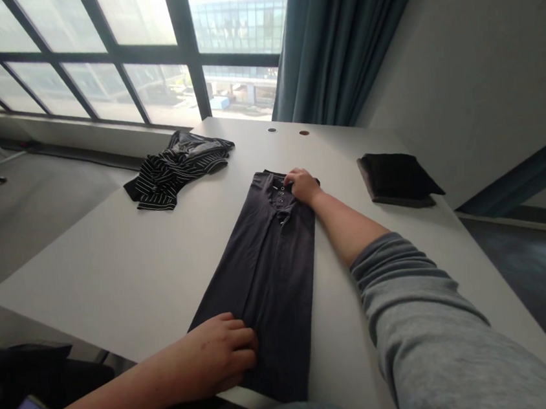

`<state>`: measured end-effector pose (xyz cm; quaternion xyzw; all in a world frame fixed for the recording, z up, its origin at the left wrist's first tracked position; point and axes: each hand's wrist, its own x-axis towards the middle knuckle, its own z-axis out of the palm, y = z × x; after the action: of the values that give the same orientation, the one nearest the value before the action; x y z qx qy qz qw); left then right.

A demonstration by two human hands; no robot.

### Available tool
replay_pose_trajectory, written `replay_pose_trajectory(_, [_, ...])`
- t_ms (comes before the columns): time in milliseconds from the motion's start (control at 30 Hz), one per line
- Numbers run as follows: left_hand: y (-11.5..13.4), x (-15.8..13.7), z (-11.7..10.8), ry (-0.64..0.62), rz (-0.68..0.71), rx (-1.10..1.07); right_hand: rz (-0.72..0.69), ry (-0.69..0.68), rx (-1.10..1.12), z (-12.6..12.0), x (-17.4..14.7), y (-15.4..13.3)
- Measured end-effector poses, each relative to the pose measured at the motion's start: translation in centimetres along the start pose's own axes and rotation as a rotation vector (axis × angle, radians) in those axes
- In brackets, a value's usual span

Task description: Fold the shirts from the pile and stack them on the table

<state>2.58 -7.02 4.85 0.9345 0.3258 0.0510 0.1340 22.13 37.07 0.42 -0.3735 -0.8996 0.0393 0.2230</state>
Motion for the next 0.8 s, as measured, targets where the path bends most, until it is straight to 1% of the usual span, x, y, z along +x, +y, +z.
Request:
replay_pose_trajectory(67, [0.1, -0.1, -0.1, 0.000, 0.002, -0.028, -0.306, -0.157, 0.048, -1.0, -1.5, -0.7])
replay_pose_trajectory(100, [0.1, 0.0, -0.2, -0.001, 0.001, -0.045, -0.415, -0.235, 0.065, -1.5, -2.2, -0.9])
replay_pose_trajectory(133, [0.1, 0.2, -0.3, 0.000, -0.006, -0.063, -0.486, -0.300, 0.074, -1.9, -2.8, -1.1])
replay_pose_trajectory(200, [-0.2, 1.0, -0.6, 0.005, -0.051, -0.099, -0.541, -0.375, 0.073, -2.6, -3.7, -1.2])
replay_pose_trajectory(267, [-1.3, 2.8, -1.1, 0.028, -0.157, -0.112, -0.536, -0.401, 0.065, -3.1, -4.0, -0.9])
replay_pose_trajectory(333, [-3.2, 5.6, -1.7, 0.082, -0.322, -0.073, -0.528, -0.415, 0.058, -3.3, -3.8, -0.5])
replay_pose_trajectory(400, [-5.6, 9.1, -2.3, 0.153, -0.490, 0.015, -0.529, -0.414, 0.052, -3.2, -3.3, 0.1])
replay_pose_trajectory(500, [-9.4, 14.8, -2.9, 0.257, -0.665, 0.127, -0.522, -0.395, 0.029, -2.9, -2.7, 1.0])
replay_pose_trajectory(567, [-11.6, 17.9, -2.9, 0.303, -0.734, 0.165, -0.497, -0.384, -0.018, -2.8, -2.5, 1.7])
replay_pose_trajectory(633, [-13.1, 20.0, -2.6, 0.322, -0.781, 0.167, -0.423, -0.359, -0.103, -2.9, -2.3, 2.3])
replay_pose_trajectory(700, [-14.2, 21.2, -2.1, 0.324, -0.803, 0.151, -0.289, -0.315, -0.214, -3.1, -2.1, 2.9])
replay_pose_trajectory(767, [-14.9, 21.6, -1.8, 0.335, -0.799, 0.143, -0.160, -0.299, -0.300, -3.4, -1.7, 3.4])
replay_pose_trajectory(800, [-15.2, 21.6, -1.6, 0.357, -0.793, 0.142, -0.117, -0.303, -0.324, -3.5, -1.4, 3.6])
